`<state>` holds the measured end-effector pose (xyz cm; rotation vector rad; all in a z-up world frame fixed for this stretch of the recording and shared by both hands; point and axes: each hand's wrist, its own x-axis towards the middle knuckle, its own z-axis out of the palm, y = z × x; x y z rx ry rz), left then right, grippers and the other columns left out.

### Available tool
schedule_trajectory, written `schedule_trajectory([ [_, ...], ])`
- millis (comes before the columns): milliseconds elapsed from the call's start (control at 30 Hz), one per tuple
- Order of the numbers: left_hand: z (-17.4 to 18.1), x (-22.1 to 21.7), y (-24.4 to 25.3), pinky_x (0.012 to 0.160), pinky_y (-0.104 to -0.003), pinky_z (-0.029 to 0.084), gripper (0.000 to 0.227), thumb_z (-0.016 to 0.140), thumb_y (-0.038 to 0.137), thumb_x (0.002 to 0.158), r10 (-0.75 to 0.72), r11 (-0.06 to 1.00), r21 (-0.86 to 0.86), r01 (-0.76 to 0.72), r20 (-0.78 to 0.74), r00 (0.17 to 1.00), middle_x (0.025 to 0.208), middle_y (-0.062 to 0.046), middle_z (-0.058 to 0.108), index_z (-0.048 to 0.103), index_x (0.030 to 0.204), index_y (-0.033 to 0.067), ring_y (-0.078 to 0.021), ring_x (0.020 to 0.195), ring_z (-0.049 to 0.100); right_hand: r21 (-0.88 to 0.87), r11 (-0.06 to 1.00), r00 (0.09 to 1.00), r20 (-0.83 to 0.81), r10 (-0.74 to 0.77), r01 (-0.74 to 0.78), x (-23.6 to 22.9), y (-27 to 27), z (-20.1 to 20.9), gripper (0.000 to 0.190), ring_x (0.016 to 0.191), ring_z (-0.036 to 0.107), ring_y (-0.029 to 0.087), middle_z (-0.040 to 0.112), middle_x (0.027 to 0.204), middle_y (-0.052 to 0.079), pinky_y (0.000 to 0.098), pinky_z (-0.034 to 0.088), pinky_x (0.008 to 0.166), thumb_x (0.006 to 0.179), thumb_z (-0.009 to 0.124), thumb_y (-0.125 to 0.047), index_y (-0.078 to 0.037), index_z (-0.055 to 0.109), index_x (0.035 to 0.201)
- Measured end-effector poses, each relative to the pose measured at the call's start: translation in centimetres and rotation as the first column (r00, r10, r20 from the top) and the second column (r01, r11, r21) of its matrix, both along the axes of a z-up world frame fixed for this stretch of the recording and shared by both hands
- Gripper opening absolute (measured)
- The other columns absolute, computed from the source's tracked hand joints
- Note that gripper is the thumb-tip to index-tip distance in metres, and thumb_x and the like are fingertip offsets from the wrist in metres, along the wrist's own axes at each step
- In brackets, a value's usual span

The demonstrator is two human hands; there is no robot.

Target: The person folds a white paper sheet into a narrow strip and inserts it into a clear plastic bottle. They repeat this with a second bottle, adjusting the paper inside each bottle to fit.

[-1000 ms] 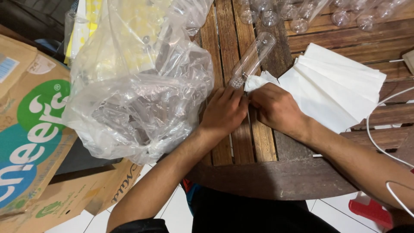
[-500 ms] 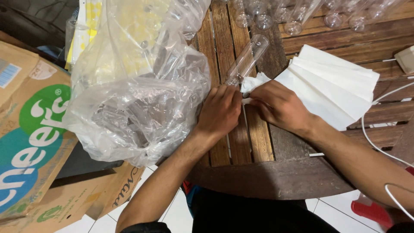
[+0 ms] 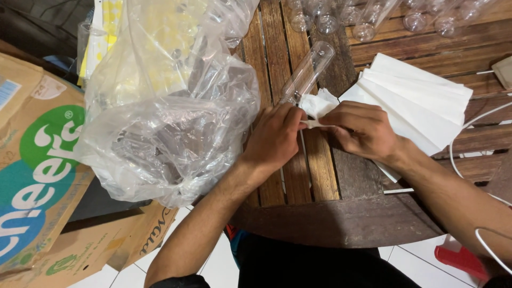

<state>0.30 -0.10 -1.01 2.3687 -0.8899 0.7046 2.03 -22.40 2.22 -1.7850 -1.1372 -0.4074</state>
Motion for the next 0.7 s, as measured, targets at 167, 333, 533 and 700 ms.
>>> schedule_trajectory([
  [167, 0.0, 0.6, 0.2, 0.071, -0.043, 0.048, 0.009, 0.061, 0.017, 0.100, -0.029, 0.997, -0.069, 0.023, -0.086, 0.996, 0.081, -0.006, 0.051, 0.056, 0.099, 0.0094, -0.0341, 0.078, 0.063, 0.007, 1.000, 0.999, 0.035, -0.022, 0.022, -0.1, 0.1, 1.3, 0.009, 0.071, 0.071, 0.033, 0.073, 0.083, 0.019, 0.0423, 0.055, 0.060, 0.093, 0.067, 0.002, 0.004, 0.076, 0.094],
  [333, 0.6, -0.1, -0.3, 0.070, -0.047, 0.052, 0.008, 0.063, 0.014, 0.099, -0.088, 0.975, -0.220, 0.022, -0.292, 0.952, 0.080, -0.011, 0.059, 0.059, 0.098, 0.0070, -0.0405, 0.080, 0.067, 0.008, 1.000, 0.988, 0.152, 0.026, -0.028, 0.0, -0.5, 1.6, 0.018, 0.074, 0.072, 0.035, 0.074, 0.086, 0.021, 0.0423, 0.057, 0.063, 0.098, 0.060, -0.004, 0.005, 0.075, 0.092],
  [533, 1.5, -0.2, -1.0, 0.069, -0.044, 0.055, 0.006, 0.066, 0.018, 0.097, -0.085, 0.970, -0.241, -0.003, -0.355, 0.931, 0.080, -0.006, 0.066, 0.065, 0.096, 0.0122, -0.0351, 0.078, 0.071, 0.050, 0.997, 0.976, 0.213, 0.046, -0.058, 0.4, -1.7, 0.3, 0.017, 0.070, 0.071, 0.033, 0.073, 0.082, 0.022, 0.0424, 0.058, 0.063, 0.096, 0.058, 0.003, 0.007, 0.073, 0.092],
  [700, 1.5, 0.2, -1.5, 0.072, -0.041, 0.057, 0.005, 0.066, 0.022, 0.097, -0.053, 0.978, -0.209, -0.006, -0.277, 0.959, 0.077, -0.002, 0.065, 0.065, 0.093, 0.0187, -0.0301, 0.079, 0.072, 0.024, 0.999, 0.989, 0.143, 0.033, -0.037, 0.3, -2.4, 0.2, 0.017, 0.068, 0.073, 0.032, 0.074, 0.080, 0.022, 0.0408, 0.059, 0.061, 0.095, 0.058, 0.003, 0.006, 0.074, 0.093],
])
